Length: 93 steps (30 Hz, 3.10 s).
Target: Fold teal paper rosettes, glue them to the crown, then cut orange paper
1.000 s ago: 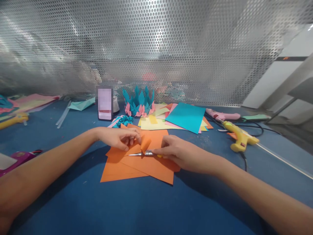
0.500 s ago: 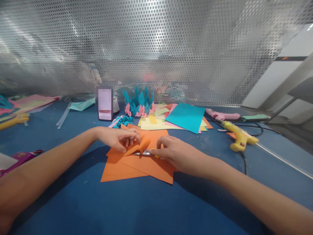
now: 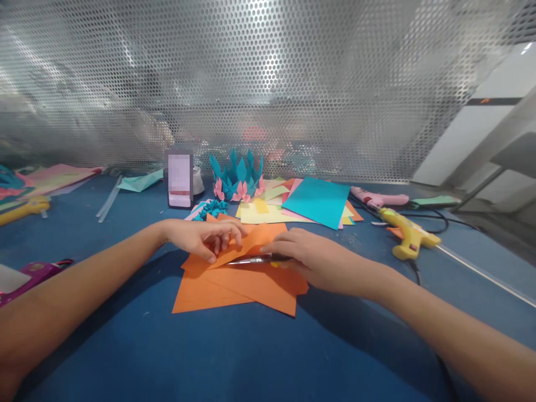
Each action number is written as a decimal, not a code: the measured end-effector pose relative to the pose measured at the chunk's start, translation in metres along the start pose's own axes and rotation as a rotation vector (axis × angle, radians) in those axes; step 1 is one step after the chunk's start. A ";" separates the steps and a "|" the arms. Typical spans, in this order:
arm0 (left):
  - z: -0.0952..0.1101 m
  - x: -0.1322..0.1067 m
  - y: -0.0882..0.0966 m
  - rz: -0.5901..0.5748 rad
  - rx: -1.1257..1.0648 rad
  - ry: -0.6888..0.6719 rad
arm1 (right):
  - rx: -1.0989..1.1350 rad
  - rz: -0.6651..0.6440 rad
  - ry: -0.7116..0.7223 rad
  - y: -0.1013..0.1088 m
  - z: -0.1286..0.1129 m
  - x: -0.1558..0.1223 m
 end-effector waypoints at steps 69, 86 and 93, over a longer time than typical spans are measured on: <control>0.016 0.020 0.006 0.597 0.461 0.090 | -0.158 0.183 0.041 0.013 0.026 -0.009; 0.031 0.021 -0.001 0.732 0.363 0.100 | 0.413 0.373 -0.293 0.010 0.027 -0.002; 0.041 0.021 -0.009 0.834 0.364 -0.005 | 0.724 0.434 -0.402 0.000 0.028 -0.002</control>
Point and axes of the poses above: each hand's wrist, its own x-axis towards the middle knuckle, its own y-axis out of the back of the hand, z = x × y, the point moved 5 cm from there along x, towards the middle knuckle, and after that the axes turned 9 degrees about z, right-handed, at the moved point
